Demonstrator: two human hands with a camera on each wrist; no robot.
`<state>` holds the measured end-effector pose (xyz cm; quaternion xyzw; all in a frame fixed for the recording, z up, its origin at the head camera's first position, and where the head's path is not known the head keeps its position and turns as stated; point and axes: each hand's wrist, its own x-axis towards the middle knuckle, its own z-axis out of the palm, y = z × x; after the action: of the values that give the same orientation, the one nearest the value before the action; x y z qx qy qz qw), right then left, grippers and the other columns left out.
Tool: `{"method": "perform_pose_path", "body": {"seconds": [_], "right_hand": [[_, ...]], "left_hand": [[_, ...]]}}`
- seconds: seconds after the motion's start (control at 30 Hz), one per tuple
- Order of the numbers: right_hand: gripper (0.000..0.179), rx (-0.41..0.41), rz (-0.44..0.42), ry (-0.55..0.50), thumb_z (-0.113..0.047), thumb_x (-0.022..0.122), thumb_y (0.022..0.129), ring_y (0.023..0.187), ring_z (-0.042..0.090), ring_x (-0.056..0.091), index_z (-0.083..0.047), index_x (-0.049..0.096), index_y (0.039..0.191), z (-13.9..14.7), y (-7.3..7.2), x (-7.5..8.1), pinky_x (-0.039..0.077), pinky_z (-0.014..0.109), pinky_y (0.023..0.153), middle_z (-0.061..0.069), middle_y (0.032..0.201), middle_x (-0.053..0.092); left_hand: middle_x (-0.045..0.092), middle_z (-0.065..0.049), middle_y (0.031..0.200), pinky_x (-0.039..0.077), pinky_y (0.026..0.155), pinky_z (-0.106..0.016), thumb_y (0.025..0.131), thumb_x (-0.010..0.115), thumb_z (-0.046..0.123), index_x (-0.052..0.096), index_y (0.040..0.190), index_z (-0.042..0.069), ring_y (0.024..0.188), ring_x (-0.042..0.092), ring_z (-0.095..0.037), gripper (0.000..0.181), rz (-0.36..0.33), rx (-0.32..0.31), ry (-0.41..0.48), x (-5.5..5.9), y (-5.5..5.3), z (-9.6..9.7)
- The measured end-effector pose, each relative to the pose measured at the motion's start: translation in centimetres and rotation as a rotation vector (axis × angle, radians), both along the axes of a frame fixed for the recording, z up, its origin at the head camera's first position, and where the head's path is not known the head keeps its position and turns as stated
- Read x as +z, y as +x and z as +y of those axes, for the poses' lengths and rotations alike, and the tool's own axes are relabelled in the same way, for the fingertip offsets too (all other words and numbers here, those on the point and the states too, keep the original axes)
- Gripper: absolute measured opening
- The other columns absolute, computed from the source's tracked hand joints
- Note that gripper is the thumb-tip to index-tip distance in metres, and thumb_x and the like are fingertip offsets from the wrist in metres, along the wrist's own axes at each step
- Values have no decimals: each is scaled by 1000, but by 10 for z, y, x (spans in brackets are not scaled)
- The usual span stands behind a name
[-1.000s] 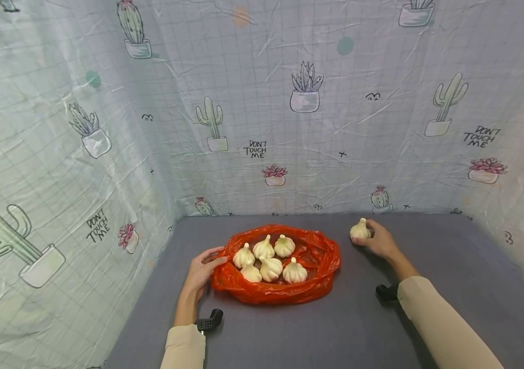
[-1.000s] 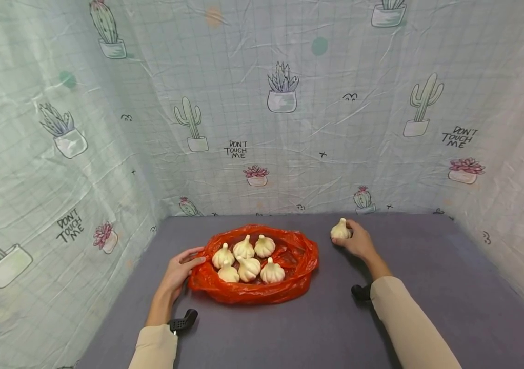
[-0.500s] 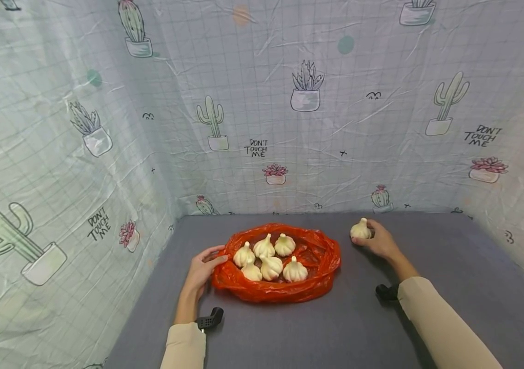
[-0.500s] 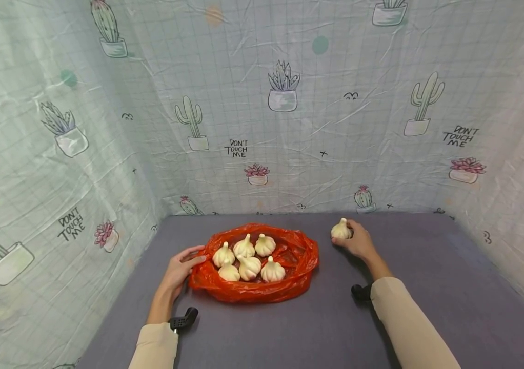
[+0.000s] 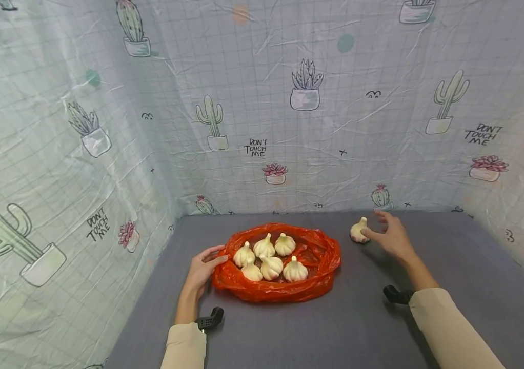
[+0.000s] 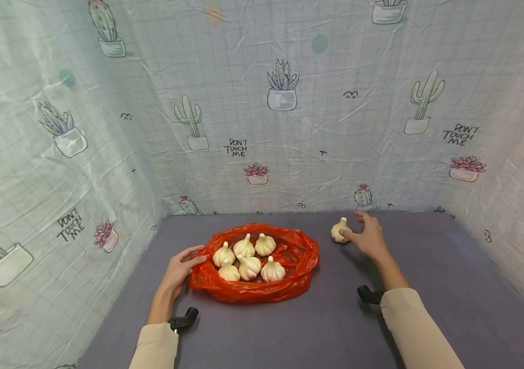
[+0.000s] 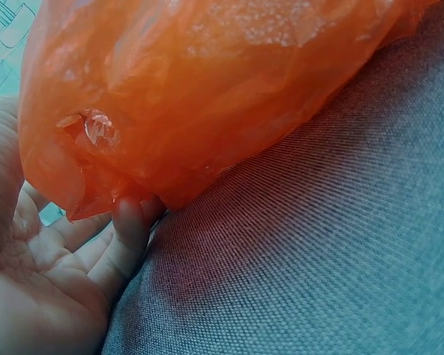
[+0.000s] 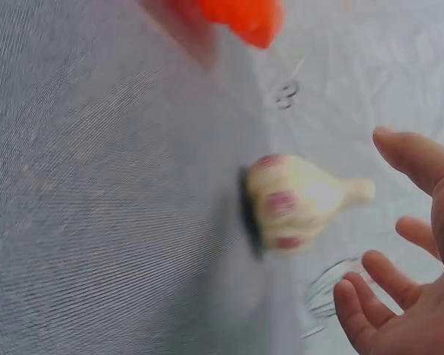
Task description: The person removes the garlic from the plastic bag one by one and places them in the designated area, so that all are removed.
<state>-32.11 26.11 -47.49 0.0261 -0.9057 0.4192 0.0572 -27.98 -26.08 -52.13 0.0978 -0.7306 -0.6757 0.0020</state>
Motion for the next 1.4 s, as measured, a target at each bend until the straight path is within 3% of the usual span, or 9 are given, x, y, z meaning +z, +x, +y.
{"method": "perform_pose_path", "body": {"seconds": [0.17, 0.3, 0.43, 0.73, 0.87, 1.07, 1.13, 1.3, 1.4], "right_hand": [[77, -17, 115, 11, -38, 70, 96, 124, 51, 47, -1, 37, 155, -14, 15, 22, 46, 65, 92, 33, 146, 41], [72, 50, 128, -31, -38, 70, 97, 123, 48, 50, -3, 41, 152, -33, 27, 36, 45, 63, 98, 30, 144, 45], [66, 144, 114, -66, -39, 71, 96, 118, 40, 57, -9, 46, 149, -56, 34, 39, 49, 54, 96, 22, 138, 55], [55, 365, 124, -106, -28, 79, 92, 107, 31, 64, -9, 56, 138, -106, 44, 28, 53, 51, 92, 21, 126, 64], [55, 404, 109, -109, -27, 80, 90, 107, 32, 63, -9, 58, 137, -120, 47, 22, 53, 49, 89, 20, 128, 65], [52, 477, 93, -149, -24, 80, 90, 110, 38, 63, -9, 59, 135, -136, 53, 14, 54, 55, 89, 20, 129, 64], [51, 494, 90, -148, -24, 80, 90, 108, 37, 64, -8, 59, 135, -140, 54, 9, 56, 50, 86, 20, 127, 64], [52, 499, 75, -136, -25, 80, 90, 105, 36, 64, -5, 60, 133, -147, 52, -4, 55, 44, 86, 20, 125, 64], [53, 493, 61, -127, -25, 80, 90, 105, 34, 64, -4, 60, 133, -150, 52, -9, 55, 47, 88, 19, 122, 65]], "left_hand": [[70, -13, 126, 58, 81, -30, 88, 81, 20, 71, 129, 14, 99, 69, -16, 43, 10, 1, 4, 0, 0, 0], [70, -13, 125, 58, 79, -29, 88, 81, 20, 70, 130, 12, 97, 70, -14, 45, 18, -3, 1, -1, 0, -1], [70, -13, 125, 58, 80, -29, 88, 81, 20, 70, 130, 12, 98, 69, -14, 45, 15, -7, -3, -1, 0, -1], [70, -12, 124, 58, 82, -31, 87, 82, 22, 70, 130, 15, 101, 69, -17, 45, -2, -14, -9, -1, -1, -1], [70, -12, 124, 58, 82, -31, 87, 82, 21, 71, 130, 16, 101, 69, -17, 45, -1, -13, -3, -1, -1, -2], [70, -12, 123, 58, 82, -31, 87, 82, 18, 71, 130, 16, 102, 68, -18, 44, 3, -5, -7, -1, 0, -2], [70, -12, 123, 58, 82, -32, 87, 81, 18, 71, 130, 16, 102, 68, -18, 44, 4, -5, -11, 0, 0, -2], [70, -13, 122, 58, 82, -31, 87, 81, 19, 71, 130, 15, 102, 68, -19, 44, 13, 0, -24, 0, 0, -2], [69, -13, 120, 58, 80, -30, 87, 81, 19, 70, 131, 13, 101, 67, -19, 45, 21, 0, -29, -1, 1, -2]]}}
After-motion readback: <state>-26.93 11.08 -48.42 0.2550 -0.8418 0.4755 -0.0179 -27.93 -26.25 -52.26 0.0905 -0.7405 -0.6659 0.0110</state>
